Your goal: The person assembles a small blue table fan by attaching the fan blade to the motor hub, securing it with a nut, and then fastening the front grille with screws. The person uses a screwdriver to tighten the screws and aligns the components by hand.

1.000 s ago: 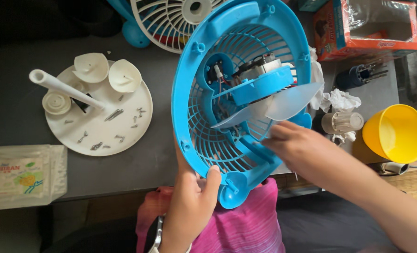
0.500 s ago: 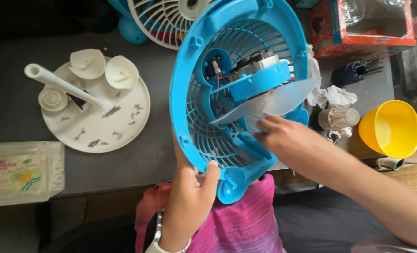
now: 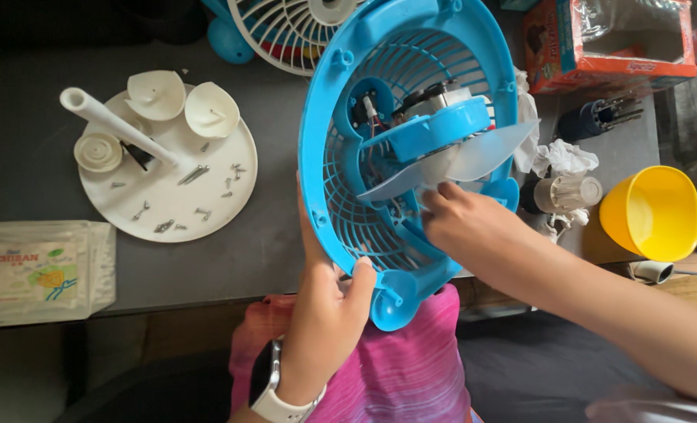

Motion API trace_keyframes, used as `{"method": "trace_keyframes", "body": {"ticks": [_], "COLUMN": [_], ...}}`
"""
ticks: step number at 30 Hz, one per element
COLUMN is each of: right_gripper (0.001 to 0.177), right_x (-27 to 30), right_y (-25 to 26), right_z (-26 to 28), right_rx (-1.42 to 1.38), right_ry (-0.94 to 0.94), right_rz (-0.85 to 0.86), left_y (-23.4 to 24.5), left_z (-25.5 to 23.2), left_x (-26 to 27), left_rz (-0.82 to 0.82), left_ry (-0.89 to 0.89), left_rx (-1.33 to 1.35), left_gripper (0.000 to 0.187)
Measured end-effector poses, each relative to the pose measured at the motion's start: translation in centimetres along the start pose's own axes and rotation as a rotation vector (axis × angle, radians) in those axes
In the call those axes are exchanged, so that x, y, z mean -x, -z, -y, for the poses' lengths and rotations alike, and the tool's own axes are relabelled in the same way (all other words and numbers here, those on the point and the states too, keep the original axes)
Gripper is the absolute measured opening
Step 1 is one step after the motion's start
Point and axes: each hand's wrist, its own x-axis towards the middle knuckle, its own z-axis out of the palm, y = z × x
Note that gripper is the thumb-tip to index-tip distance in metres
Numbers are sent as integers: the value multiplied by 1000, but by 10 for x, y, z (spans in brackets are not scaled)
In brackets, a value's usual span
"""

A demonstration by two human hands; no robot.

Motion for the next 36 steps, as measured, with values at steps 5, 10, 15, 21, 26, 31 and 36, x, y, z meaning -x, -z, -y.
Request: {"method": "trace_keyframes", "body": {"ticks": [5, 10, 15, 21, 26, 31, 36], "right_gripper": [50, 48, 34, 25, 27, 23, 19], "right_x": [5, 37, 37, 67, 29, 2, 5], "right_y": [0, 16, 13, 22, 7, 6, 13], "right_z": [-6, -19, -9, -4, -2, -1, 1], "right_rx": [-98, -163, -183, -369, -486, -456, -485], "right_ry": [29, 169, -42, -147, -82, 73, 34], "right_rz": [22, -142, 165, 93, -203, -272, -136], "left_y": [1, 0, -3, -2, -4, -3, -2], "left_z": [-12, -19, -19, -9, 3, 8, 7], "left_x": [-2, -2, -1, 1, 2, 4, 4], "left_rz": [-9, -5, 3, -13, -10, -16, -12], "left_ry": [76, 113, 78, 2, -6, 77, 73], "left_rx": [34, 66, 24, 16, 106, 71, 99], "left_gripper": [88, 91, 90, 88, 82, 83, 84]}}
